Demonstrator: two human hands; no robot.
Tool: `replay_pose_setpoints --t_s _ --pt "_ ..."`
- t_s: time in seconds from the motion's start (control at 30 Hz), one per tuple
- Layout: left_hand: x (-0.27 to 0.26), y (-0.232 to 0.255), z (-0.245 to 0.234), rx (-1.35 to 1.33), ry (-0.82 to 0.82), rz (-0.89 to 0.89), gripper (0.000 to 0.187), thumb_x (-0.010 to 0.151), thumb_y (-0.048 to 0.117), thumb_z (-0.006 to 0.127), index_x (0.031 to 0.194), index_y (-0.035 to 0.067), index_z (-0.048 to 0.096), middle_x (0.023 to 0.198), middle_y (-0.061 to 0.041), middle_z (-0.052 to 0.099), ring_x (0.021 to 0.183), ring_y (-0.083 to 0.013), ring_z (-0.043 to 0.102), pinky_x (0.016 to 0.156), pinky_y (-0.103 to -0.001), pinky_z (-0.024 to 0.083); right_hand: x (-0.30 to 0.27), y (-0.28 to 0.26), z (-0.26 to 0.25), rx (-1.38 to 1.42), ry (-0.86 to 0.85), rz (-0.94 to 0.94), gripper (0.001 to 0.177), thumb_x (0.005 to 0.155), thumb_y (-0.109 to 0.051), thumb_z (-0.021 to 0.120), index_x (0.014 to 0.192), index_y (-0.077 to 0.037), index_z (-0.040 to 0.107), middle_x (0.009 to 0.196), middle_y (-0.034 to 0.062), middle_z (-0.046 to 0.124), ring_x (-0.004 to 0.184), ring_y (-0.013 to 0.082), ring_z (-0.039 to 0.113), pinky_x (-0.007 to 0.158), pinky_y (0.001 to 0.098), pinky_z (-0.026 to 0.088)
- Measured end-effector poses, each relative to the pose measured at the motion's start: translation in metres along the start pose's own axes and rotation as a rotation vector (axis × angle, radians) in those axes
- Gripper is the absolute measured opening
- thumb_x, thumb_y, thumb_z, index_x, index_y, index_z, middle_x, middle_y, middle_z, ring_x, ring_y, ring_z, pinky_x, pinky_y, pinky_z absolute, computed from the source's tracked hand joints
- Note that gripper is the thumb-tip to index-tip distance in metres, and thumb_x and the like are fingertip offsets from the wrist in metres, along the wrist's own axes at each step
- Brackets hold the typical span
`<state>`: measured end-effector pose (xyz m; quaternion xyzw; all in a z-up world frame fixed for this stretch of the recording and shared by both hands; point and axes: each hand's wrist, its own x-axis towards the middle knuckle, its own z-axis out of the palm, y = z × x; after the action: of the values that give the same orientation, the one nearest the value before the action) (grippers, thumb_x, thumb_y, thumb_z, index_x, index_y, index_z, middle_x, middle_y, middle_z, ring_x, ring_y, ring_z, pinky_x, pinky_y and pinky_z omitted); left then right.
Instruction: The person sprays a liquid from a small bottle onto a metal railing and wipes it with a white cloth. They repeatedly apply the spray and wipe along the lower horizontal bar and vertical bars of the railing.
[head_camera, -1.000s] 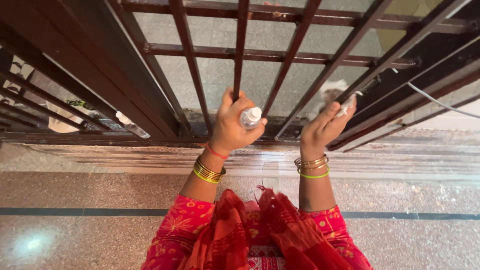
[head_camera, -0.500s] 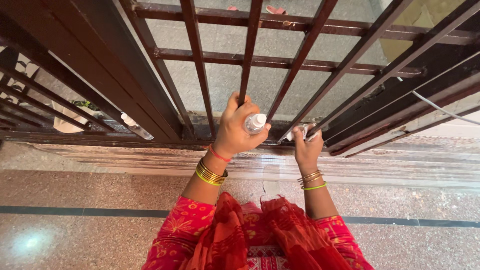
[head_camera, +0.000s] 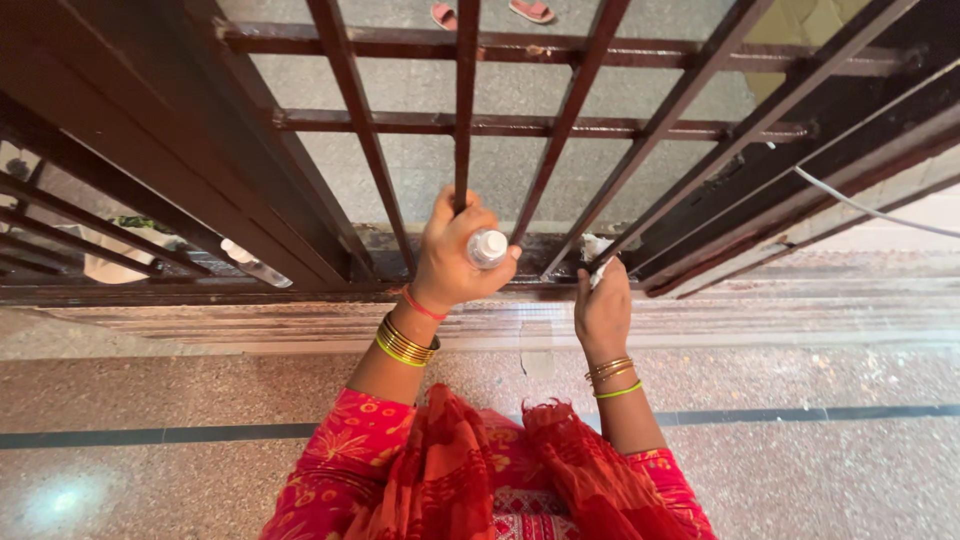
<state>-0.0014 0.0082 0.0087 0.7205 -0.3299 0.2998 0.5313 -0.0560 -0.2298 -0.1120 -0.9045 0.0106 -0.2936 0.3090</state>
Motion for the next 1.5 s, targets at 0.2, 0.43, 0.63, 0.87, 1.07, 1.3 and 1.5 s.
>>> replay_pose_setpoints --t_s 0.2,0.43,0.63,0.87,1.07,1.3,1.5 --pt "0.000 0.003 -0.001 0.009 -0.020 -0.036 0.031 0.077 0.013 0.084 0.095 0.006 0.060 0.100 -0.013 0.052 0.096 -0.0285 0.056 0.081 -0.039 0.052 -0.018 0.030 -0.004 -0.059 -0.035 0.051 0.031 0.098 -0.004 0.066 0.126 0.002 0.058 0.125 0.0253 0.063 0.115 0.0441 0.060 0.097 0.0485 0.050" --pt "0.001 0.002 -0.001 0.010 -0.016 -0.055 0.029 0.077 0.014 0.083 0.093 0.007 0.060 0.100 -0.013 0.051 0.092 -0.0265 0.057 0.078 -0.038 0.052 -0.049 0.032 0.017 -0.190 0.048 -0.176 0.030 0.090 0.006 0.060 0.119 0.000 0.057 0.137 0.0234 0.055 0.129 0.0414 0.054 0.110 0.0521 0.045" --pt "0.001 0.003 -0.002 -0.009 0.005 -0.023 0.030 0.078 0.014 0.083 0.094 0.006 0.060 0.101 -0.013 0.051 0.093 -0.0263 0.057 0.080 -0.038 0.053 -0.058 0.038 0.031 -0.185 0.153 -0.256 0.042 0.089 0.012 0.065 0.129 0.001 0.058 0.138 0.0224 0.053 0.136 0.0431 0.049 0.115 0.0516 0.040" --pt "0.000 0.001 0.001 0.022 0.017 -0.009 0.029 0.077 0.015 0.083 0.093 0.006 0.059 0.098 -0.013 0.051 0.091 -0.0277 0.056 0.076 -0.038 0.051 -0.026 0.026 -0.005 -0.080 0.067 -0.217 0.035 0.079 0.008 0.067 0.112 -0.001 0.063 0.123 0.0184 0.060 0.121 0.0406 0.057 0.107 0.0491 0.045" --pt "0.001 0.001 0.001 0.030 0.010 0.007 0.029 0.076 0.014 0.083 0.091 0.006 0.059 0.096 -0.013 0.051 0.092 -0.0286 0.055 0.077 -0.040 0.051 -0.022 0.010 -0.012 0.023 0.098 0.053 0.034 0.086 0.010 0.063 0.119 -0.001 0.064 0.124 0.0157 0.064 0.119 0.0372 0.060 0.105 0.0455 0.046" --pt "0.001 0.003 -0.003 -0.019 0.009 0.001 0.029 0.077 0.014 0.082 0.094 0.007 0.059 0.100 -0.013 0.051 0.094 -0.0285 0.056 0.080 -0.040 0.052 -0.029 0.015 0.003 -0.063 0.244 -0.005 0.027 0.089 0.007 0.067 0.115 -0.002 0.063 0.129 0.0156 0.060 0.125 0.0356 0.055 0.109 0.0449 0.045" --pt "0.000 0.003 -0.005 -0.010 -0.007 -0.001 0.030 0.077 0.014 0.082 0.095 0.006 0.059 0.100 -0.012 0.050 0.092 -0.0270 0.056 0.080 -0.039 0.052 -0.037 0.013 0.011 -0.097 0.165 0.015 0.038 0.079 0.013 0.066 0.116 0.001 0.065 0.129 0.0169 0.060 0.123 0.0377 0.053 0.106 0.0459 0.044"
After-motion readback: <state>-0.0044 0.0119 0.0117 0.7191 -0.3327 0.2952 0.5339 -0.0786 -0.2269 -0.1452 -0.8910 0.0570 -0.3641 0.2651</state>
